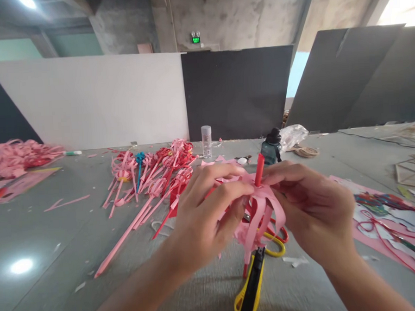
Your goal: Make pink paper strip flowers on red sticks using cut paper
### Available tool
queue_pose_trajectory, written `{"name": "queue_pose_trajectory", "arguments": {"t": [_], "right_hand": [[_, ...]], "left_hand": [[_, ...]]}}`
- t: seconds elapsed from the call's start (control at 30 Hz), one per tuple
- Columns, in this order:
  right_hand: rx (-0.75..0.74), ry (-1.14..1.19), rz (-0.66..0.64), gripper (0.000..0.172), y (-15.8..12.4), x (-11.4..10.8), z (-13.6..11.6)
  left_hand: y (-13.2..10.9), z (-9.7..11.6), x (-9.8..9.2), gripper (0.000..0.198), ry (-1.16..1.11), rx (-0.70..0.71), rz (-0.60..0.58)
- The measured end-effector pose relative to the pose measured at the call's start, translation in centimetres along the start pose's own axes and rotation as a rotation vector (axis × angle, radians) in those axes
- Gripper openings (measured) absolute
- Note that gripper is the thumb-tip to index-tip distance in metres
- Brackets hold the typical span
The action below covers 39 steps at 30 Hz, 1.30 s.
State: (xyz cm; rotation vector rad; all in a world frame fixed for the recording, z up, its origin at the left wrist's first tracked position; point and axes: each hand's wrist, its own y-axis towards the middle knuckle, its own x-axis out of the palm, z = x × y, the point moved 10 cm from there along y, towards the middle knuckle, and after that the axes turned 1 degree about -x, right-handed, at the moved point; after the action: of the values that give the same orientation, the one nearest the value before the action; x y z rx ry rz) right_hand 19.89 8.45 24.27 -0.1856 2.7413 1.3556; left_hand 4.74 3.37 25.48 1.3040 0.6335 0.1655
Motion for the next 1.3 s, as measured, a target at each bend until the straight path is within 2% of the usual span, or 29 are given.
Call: {"name": "queue_pose_trajectory", "arguments": {"t": [0.27,0.47,0.7,0.9,1.17,1.3], "right_hand": [[-0.012,-0.042,-0.041,0.027,-0.2,0.3,-0.4],[0.008,-0.061,-0.072,0.027,-0.3,0.6,-0.3],[-0.074,0.001,-0.123,0.031,-0.5,1.5,-1.1],[-0.074,-0.008,-0.072,0.026,-0.7,1.3,-0.8],[-0.005,-0.022,-0.033,0.018,-1.1,0.9,-0.2],[0.108,0.083,-0.039,0.012,-1.0,1.1,1.1]], "left_hand": [[0.1,0.6,-0.4,0.021,-0.002,0.060,0.047],[0.2,0.4,-0.7,0.025,0.016,0.043,0.049],[0.4,0.8,-1.2,0.025,0.015,0.067,0.056],[0.4,0.2,-0.9,0.022,-0.033,0.011,0.016],[0.4,0.4,-0.9,0.024,-0.068,0.008,0.031],[0.3,0.0,-1.1,0.023,-0.076,0.004,0.045]]}}
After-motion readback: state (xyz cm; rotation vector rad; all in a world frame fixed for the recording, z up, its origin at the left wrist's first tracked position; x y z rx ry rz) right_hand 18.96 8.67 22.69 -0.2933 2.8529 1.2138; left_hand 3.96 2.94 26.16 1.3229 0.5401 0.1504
